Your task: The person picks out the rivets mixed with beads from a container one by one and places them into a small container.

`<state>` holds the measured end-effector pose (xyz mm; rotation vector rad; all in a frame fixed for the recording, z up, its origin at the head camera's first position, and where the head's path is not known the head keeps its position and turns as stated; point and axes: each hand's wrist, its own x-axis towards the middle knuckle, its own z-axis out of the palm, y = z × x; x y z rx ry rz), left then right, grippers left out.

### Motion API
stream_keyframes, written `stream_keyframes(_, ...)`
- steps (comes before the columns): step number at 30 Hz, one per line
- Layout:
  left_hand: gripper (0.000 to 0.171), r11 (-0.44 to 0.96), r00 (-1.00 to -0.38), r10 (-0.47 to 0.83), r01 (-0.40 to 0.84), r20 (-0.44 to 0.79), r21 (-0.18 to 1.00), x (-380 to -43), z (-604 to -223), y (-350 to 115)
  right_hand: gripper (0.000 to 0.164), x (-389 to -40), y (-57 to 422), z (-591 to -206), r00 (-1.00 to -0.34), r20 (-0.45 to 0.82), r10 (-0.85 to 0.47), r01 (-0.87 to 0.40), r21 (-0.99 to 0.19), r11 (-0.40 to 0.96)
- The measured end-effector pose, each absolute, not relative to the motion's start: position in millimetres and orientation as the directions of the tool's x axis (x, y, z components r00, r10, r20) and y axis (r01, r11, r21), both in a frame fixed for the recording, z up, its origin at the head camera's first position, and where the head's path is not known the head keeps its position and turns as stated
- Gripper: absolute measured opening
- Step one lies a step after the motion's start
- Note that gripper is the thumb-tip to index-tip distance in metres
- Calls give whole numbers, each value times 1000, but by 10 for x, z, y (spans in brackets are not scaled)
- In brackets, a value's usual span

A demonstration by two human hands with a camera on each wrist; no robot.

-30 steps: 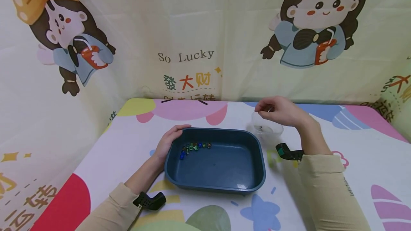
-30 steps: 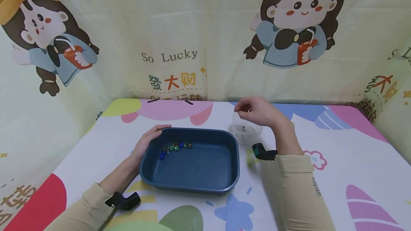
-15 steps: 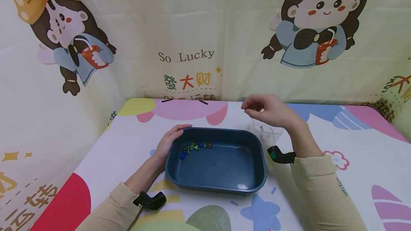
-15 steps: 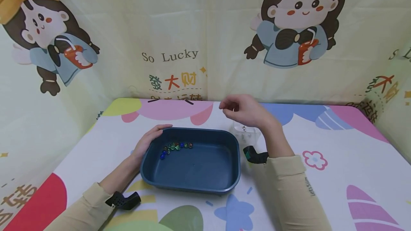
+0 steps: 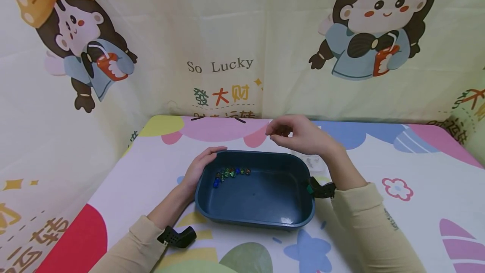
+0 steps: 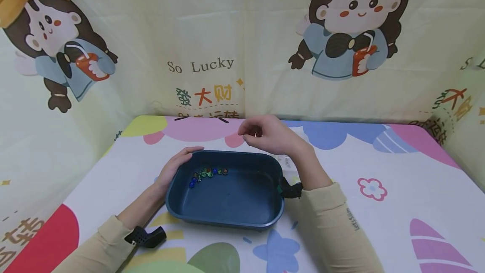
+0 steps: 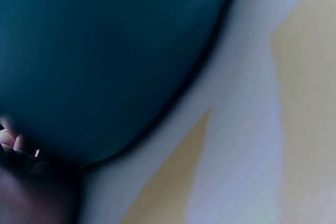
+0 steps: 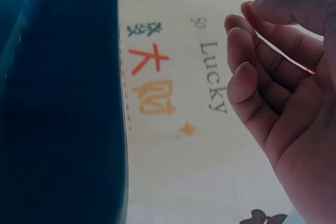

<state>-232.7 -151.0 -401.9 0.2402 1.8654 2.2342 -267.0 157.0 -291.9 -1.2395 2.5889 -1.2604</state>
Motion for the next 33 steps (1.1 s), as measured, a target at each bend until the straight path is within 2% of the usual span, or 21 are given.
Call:
stream_keyframes(15, 41, -184, -956, 294, -57, -1, 981, -2317, -4012, -1494, 10, -2658, 1318, -2970, -627, 319, -710, -674, -680, 290)
stream_keyframes(22, 42, -156, -958, 288, -55, -8, 986, -2317, -4012, -1481, 9, -2661, 1196, -3049, -570, 336, -749, -712, -657, 247)
stream_keyframes(33, 42, -166, -957, 289, -66, -15, 984, -2319, -4011, -1484, 8, -2696, 1101, -3160, -532, 315, -786, -673, -720, 167)
